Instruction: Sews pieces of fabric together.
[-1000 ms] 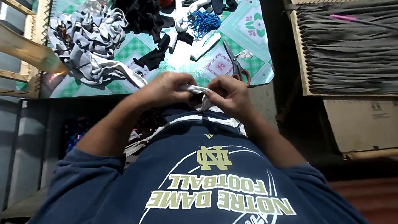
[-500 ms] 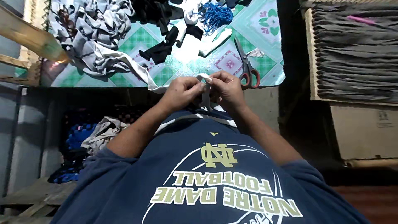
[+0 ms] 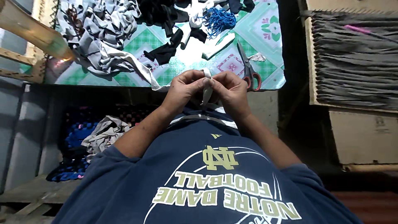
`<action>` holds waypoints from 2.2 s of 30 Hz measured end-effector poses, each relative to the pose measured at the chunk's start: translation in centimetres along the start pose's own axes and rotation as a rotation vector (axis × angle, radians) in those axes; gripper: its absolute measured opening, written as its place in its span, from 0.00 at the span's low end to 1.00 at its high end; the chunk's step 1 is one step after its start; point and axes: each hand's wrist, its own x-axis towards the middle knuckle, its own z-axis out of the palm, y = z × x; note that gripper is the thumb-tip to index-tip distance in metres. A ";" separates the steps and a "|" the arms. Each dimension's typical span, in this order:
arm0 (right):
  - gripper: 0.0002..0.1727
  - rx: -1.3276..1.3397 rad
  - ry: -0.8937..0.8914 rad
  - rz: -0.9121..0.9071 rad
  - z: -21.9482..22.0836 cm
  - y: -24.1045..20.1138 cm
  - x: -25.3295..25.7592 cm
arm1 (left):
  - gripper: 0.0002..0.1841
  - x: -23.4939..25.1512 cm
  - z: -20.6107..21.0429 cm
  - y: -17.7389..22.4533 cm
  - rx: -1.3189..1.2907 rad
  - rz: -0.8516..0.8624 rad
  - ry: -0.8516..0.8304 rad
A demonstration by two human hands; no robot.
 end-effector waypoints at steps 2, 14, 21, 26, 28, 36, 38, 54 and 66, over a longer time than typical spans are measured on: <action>0.04 -0.006 0.003 -0.013 0.0 -0.1 0.0 | 0.05 0.0 -0.1 0.1 -0.016 0.014 -0.009; 0.10 -0.124 -0.142 -0.064 -0.4 0.8 -0.4 | 0.03 0.4 0.0 1.4 0.016 0.050 0.036; 0.05 -0.260 -0.160 -0.004 -0.6 0.6 -0.5 | 0.03 0.8 -0.8 2.0 0.093 0.049 0.140; 0.09 -0.240 -0.203 0.023 -0.9 0.7 -0.6 | 0.03 1.1 -0.9 1.5 0.067 -0.034 0.121; 0.16 -0.228 -0.210 0.072 -1.5 0.3 -0.7 | 0.03 1.1 -1.0 1.4 0.077 -0.032 0.139; 0.12 -0.192 -0.117 -0.161 -6.4 -6.5 -1.1 | 0.04 1.5 -2.1 1.3 0.048 -0.049 0.216; 0.12 -0.173 -0.108 -0.265 -7.5 -8.3 -1.1 | 0.04 1.5 -2.2 1.2 0.036 -0.060 0.227; 0.11 -0.166 0.032 -0.471 -10.3 -10.0 1.2 | 0.03 0.4 -2.5 0.8 0.016 -0.088 0.111; 0.10 -0.438 0.160 -0.423 -11.5 -7.1 4.5 | 0.03 -0.5 -2.7 1.2 0.016 -0.093 -0.047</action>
